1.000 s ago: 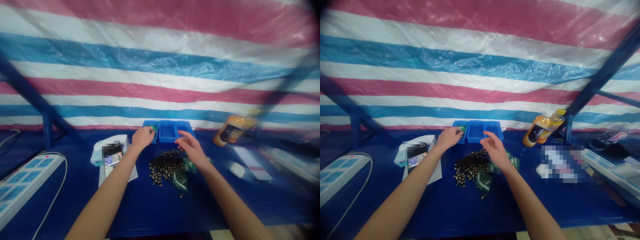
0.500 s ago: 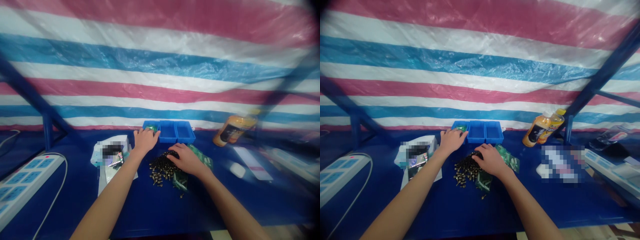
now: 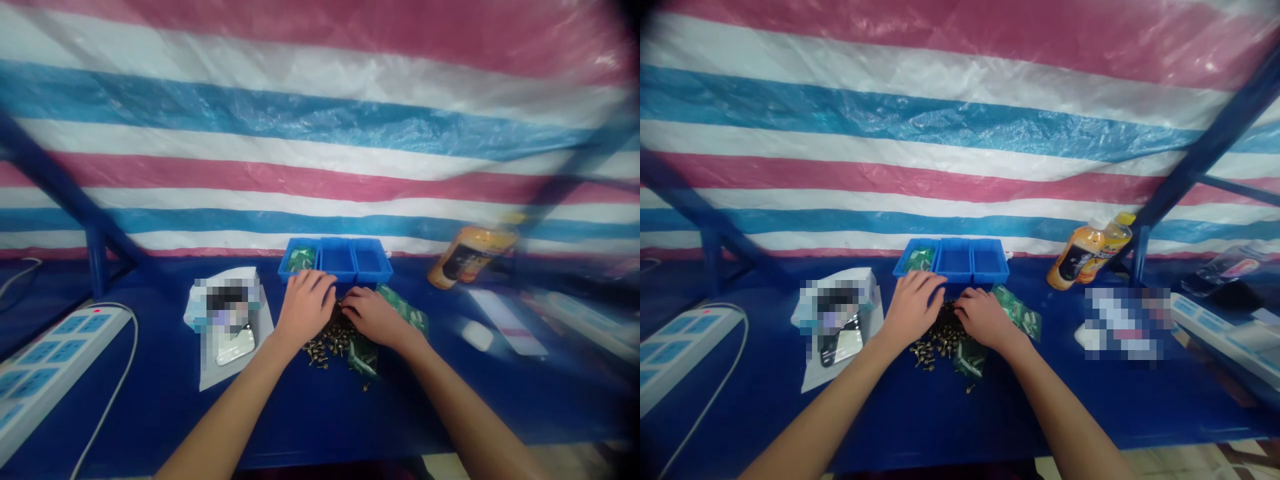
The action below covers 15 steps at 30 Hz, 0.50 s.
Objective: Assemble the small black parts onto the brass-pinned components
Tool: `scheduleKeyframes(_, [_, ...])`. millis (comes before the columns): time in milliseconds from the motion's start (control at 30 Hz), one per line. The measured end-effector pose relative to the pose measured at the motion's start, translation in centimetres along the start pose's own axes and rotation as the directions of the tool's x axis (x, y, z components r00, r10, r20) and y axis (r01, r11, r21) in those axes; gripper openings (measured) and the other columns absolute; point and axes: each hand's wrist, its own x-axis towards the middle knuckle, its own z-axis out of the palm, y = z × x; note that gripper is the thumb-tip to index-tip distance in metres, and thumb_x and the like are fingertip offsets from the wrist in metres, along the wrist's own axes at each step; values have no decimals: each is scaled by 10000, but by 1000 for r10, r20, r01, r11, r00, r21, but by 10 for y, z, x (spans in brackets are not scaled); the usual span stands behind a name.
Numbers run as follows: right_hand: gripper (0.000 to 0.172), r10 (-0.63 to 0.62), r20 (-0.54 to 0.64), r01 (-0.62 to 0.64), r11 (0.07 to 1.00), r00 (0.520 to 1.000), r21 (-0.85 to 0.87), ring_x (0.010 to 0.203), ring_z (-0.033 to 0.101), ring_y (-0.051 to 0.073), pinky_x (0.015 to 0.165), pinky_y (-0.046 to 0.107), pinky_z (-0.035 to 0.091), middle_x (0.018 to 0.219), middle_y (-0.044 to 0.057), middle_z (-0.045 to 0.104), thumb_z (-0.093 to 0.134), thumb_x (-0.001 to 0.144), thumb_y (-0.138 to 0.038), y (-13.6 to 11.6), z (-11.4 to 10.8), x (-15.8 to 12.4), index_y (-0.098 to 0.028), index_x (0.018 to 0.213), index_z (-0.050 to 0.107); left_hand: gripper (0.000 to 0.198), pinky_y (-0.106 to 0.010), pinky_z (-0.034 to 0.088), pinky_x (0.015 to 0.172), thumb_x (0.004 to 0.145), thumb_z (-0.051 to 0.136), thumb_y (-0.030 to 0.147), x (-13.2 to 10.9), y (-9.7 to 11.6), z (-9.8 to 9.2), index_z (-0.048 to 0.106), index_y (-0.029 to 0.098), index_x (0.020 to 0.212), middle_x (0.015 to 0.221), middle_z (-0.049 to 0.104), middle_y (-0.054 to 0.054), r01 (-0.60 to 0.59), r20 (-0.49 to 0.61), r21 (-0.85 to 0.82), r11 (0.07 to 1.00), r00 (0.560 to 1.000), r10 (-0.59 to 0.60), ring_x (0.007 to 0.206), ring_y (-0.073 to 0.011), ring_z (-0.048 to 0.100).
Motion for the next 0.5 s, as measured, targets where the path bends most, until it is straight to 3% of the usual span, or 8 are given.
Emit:
scheduleKeyframes(167, [280,-12,34,13,1000,999,-27,981,577,197,897,324,391,1090,75,621,450,982,-199,0,-3,-2,-229,1129,687,236,-390,445,843,970,462,201,-14,6,6,641,215,1124,1053,675,-65,-90,80,-110,990,992,99,1011,-233,593])
scheduleKeyframes(367, [291,-35,64,37,999,997,-38,974,567,199,883,321,388,1101,76,616,422,1004,-219,0,-3,-2,-231,1165,665,213,-371,496,873,961,471,185,-12,9,9,655,212,1064,1032,667,-63,-79,-23,-270,960,997,75,967,-204,622])
scheduleKeyframes(500, [275,-27,49,31,996,998,-85,957,559,209,870,328,391,1089,92,621,416,995,-179,1,1,-1,-176,1081,677,211,-355,514,860,960,467,179,-14,15,11,663,215,1030,999,674,-55,-81,-6,-305,949,996,84,937,-191,630])
